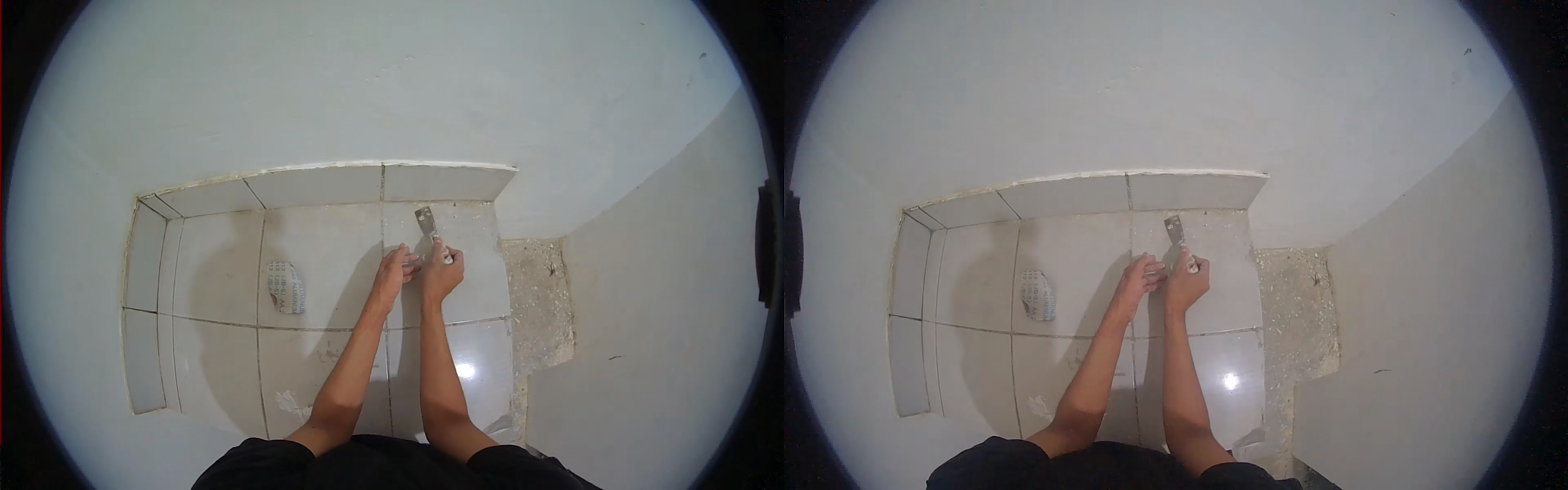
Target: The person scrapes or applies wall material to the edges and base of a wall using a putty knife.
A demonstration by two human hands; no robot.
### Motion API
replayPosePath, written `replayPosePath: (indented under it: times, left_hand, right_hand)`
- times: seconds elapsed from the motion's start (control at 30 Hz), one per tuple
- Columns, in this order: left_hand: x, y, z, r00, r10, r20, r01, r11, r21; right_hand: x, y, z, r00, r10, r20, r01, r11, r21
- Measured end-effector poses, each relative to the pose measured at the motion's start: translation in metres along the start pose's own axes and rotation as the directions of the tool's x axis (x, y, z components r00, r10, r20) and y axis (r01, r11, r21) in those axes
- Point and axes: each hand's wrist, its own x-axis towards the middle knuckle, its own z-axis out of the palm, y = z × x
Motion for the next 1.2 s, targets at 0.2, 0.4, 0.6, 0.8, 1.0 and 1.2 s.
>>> replayPosePath:
  times: [0.2,0.4,0.6,0.8,1.0,1.2]
  left_hand:
    - [-0.007,0.008,0.013,0.998,0.063,-0.01,-0.06,0.981,0.184]
    - [0.003,0.02,0.022,0.989,0.115,0.093,-0.133,0.966,0.223]
    - [0.008,0.038,0.023,0.994,0.074,0.085,-0.094,0.962,0.255]
    - [-0.016,0.056,0.035,0.987,0.123,0.105,-0.142,0.967,0.209]
    - [0.001,0.051,0.03,0.983,0.096,0.157,-0.11,0.99,0.086]
    - [-0.024,0.052,0.036,0.986,0.069,0.155,-0.096,0.98,0.175]
  right_hand:
    - [-0.005,0.008,-0.01,0.914,-0.031,0.404,0.212,0.887,-0.411]
    - [0.002,-0.011,-0.002,0.883,-0.058,0.466,0.329,0.786,-0.524]
    - [0.021,-0.025,0.028,0.877,0.016,0.48,0.304,0.755,-0.58]
    - [0.022,-0.051,0.005,0.865,0.035,0.5,0.319,0.73,-0.604]
    - [0.03,-0.043,0.024,0.889,0.011,0.459,0.27,0.796,-0.542]
    - [0.019,-0.068,-0.009,0.9,0.158,0.406,0.12,0.805,-0.58]
